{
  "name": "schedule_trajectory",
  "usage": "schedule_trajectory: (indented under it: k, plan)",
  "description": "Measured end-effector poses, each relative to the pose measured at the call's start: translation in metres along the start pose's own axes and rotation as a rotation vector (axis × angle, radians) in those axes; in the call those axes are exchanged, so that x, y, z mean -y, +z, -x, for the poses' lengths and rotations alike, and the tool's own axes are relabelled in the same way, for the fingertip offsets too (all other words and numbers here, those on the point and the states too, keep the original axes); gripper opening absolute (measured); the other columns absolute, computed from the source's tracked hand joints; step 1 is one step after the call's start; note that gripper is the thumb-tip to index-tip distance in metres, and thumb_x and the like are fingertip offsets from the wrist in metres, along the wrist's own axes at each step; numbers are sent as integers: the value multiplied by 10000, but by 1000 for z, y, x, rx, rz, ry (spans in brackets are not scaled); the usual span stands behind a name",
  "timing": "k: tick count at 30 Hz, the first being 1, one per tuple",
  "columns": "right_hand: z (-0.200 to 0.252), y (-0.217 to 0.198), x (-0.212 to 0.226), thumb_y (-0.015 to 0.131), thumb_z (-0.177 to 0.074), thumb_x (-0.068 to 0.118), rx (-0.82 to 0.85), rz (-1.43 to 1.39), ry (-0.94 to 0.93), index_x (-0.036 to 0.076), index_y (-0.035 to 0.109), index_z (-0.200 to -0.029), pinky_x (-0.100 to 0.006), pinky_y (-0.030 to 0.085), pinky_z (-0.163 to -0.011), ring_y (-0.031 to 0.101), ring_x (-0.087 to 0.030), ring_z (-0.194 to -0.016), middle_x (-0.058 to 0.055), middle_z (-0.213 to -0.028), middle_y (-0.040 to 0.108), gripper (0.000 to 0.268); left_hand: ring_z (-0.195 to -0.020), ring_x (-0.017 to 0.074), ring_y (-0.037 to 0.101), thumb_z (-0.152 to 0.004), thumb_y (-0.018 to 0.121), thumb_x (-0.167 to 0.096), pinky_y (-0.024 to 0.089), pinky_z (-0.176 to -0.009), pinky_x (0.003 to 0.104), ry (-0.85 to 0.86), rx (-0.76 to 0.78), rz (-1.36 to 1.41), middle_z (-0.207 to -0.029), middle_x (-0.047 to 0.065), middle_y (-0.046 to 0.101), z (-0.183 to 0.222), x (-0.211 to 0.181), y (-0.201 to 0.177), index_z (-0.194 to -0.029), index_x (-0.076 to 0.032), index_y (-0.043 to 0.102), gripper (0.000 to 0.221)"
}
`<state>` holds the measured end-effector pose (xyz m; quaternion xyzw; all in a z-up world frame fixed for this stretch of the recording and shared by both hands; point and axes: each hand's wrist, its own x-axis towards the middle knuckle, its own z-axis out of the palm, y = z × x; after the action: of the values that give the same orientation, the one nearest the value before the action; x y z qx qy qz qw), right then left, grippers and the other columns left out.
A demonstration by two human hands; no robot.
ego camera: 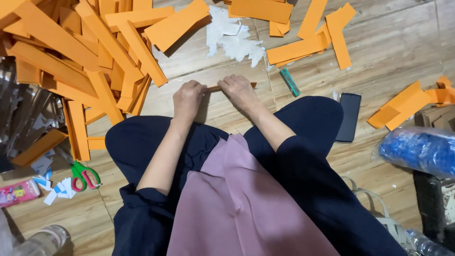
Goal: The person is picking up orange paper strips from a pile, folding them, and organizing them into a new stack on the floor.
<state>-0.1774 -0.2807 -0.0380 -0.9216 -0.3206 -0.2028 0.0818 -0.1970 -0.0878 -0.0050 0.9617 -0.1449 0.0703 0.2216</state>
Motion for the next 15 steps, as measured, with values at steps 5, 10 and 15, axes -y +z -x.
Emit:
schedule_trajectory:
  k: [5,10,15]
  plan:
    - [-2,-12,6,555,-835,233,69,-72,81,204,614,-830,-269,439,-545,528,-162,-639,22,-712,489,66,-656,157,591,-769,651,-209,523,-560,275,38,-67,-60,-658,-22,531,5,-3,-2,-753,-197,669,27]
    - [-3,-10,-1,533,-854,297,-16,-86,109,233,598,-789,-253,425,-556,499,-143,-650,41,-704,433,113,-636,130,585,-774,675,-216,519,-552,243,52,-129,-82,-634,-41,510,4,6,11,-750,-193,662,36]
    - [-9,-7,-8,503,-875,360,-177,-36,89,200,497,-694,-237,417,-559,482,-120,-623,56,-667,394,241,-613,97,549,-786,651,-252,472,-504,196,162,-244,-211,-630,-70,455,1,25,26,-718,-226,585,99]
